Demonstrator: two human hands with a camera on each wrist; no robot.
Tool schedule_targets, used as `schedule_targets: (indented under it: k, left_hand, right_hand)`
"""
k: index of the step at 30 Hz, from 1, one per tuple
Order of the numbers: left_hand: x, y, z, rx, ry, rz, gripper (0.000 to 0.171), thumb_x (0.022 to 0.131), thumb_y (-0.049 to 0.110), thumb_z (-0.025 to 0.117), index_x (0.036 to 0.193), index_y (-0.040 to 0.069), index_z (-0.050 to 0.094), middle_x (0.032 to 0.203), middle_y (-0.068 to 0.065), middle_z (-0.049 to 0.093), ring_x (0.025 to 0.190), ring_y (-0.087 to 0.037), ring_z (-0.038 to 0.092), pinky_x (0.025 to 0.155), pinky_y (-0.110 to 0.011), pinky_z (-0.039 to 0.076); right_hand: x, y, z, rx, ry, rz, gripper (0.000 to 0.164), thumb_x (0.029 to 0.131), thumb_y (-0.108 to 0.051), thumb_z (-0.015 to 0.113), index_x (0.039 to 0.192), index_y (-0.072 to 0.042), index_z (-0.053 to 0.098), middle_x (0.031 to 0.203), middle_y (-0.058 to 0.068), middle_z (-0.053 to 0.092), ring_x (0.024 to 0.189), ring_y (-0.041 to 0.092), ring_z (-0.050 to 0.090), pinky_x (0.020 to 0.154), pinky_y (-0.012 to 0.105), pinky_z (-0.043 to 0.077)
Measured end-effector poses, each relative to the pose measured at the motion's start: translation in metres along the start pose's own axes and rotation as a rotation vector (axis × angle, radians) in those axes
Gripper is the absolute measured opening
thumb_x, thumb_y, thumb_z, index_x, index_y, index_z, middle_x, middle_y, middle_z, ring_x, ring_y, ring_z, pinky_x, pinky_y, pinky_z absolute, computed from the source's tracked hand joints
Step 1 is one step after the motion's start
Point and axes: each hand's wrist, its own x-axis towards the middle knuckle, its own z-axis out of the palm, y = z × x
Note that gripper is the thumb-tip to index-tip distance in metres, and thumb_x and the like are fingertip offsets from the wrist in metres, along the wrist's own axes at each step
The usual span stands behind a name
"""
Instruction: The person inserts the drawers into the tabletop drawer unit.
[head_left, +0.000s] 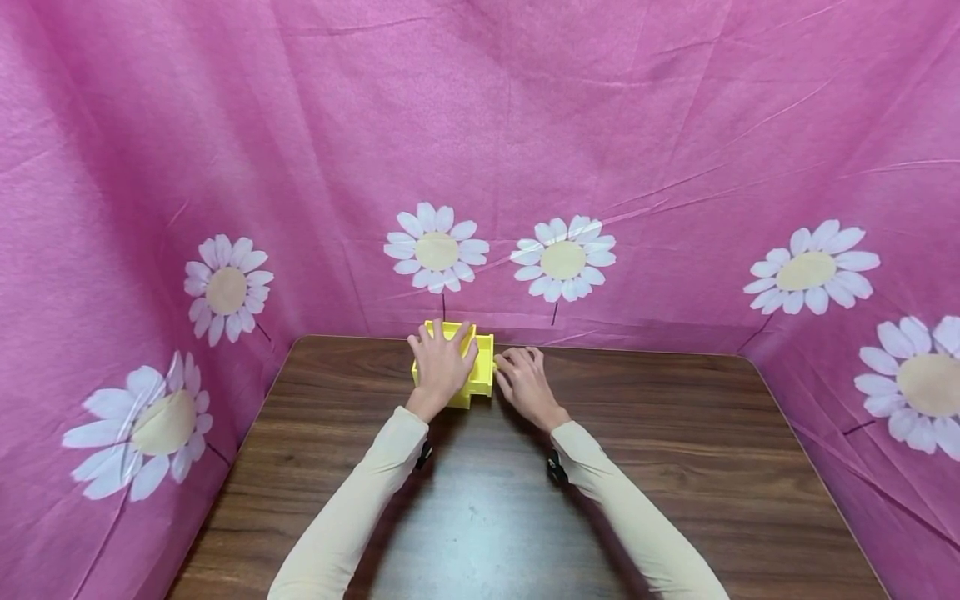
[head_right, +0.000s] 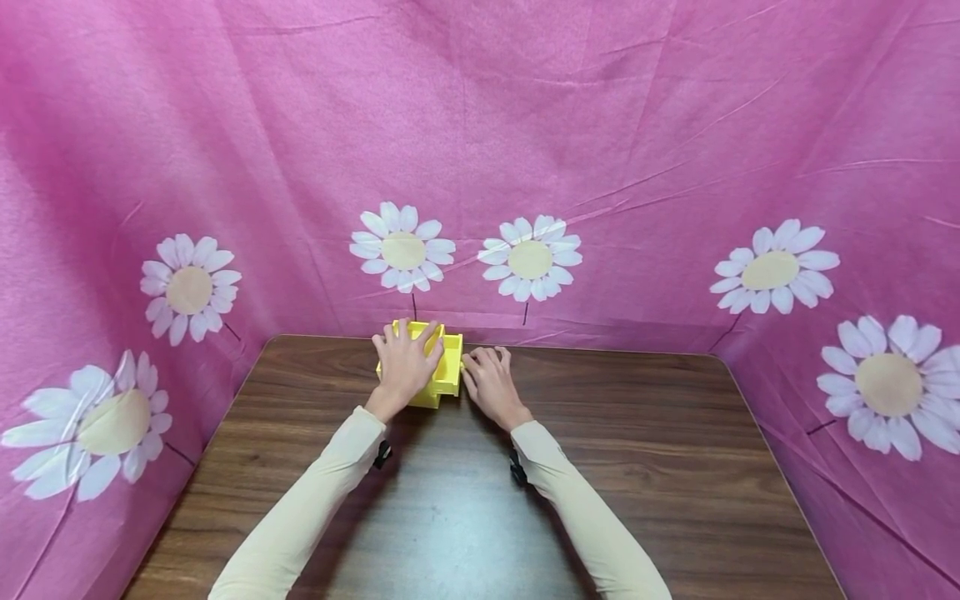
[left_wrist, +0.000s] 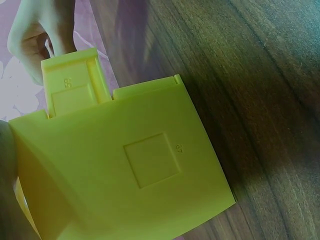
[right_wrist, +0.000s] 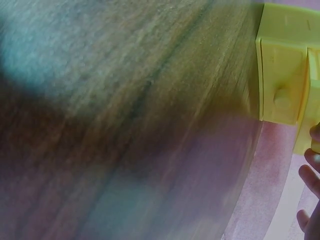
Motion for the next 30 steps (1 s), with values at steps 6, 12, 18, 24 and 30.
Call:
schedule_targets:
  k: [6,12,18,24,30]
  left_hand:
    - [0.001,0.0,0.0,0.023,-0.008,-0.001,0.045,0.107,0.048,0.049,0.146,0.031,0.062,0.136,-0.027,0.057,0.119,-0.05,0.053,0.094,-0.062,0.039]
    - [0.001,0.0,-0.001,0.006,-0.007,0.01,0.044,0.106,0.047,0.053,0.145,0.03,0.063,0.134,-0.027,0.057,0.118,-0.051,0.053,0.093,-0.063,0.04]
    - [0.001,0.0,-0.008,0.006,-0.048,0.011,0.046,0.106,0.048,0.052,0.147,0.029,0.062,0.135,-0.029,0.056,0.12,-0.052,0.052,0.094,-0.064,0.04]
    - [0.002,-0.001,-0.012,-0.025,-0.098,0.006,0.047,0.107,0.049,0.05,0.147,0.028,0.061,0.139,-0.029,0.054,0.125,-0.053,0.049,0.097,-0.065,0.037]
    - [0.001,-0.002,-0.014,-0.049,-0.093,0.006,0.047,0.107,0.049,0.049,0.147,0.029,0.062,0.14,-0.029,0.053,0.125,-0.052,0.048,0.097,-0.065,0.036]
  right_hand:
    - [0.001,0.0,-0.001,-0.001,-0.014,0.004,0.019,0.09,-0.003,0.076,0.109,0.001,0.074,0.106,0.016,0.068,0.103,0.037,0.064,0.103,0.066,0.04]
    - [0.001,0.001,0.0,-0.014,-0.023,-0.003,0.017,0.092,-0.005,0.076,0.108,-0.001,0.074,0.106,0.015,0.069,0.103,0.035,0.065,0.102,0.064,0.039]
    - [0.002,0.002,0.0,-0.006,-0.039,-0.011,0.016,0.092,-0.006,0.075,0.107,0.0,0.074,0.106,0.016,0.068,0.103,0.035,0.065,0.102,0.067,0.04]
    - [0.004,0.001,-0.001,0.018,-0.062,0.001,0.015,0.093,-0.005,0.074,0.107,0.001,0.074,0.106,0.016,0.068,0.103,0.036,0.065,0.102,0.069,0.04]
    - [0.005,0.0,-0.003,0.022,-0.067,-0.017,0.013,0.093,-0.004,0.073,0.106,0.0,0.073,0.105,0.014,0.067,0.101,0.034,0.065,0.102,0.067,0.041]
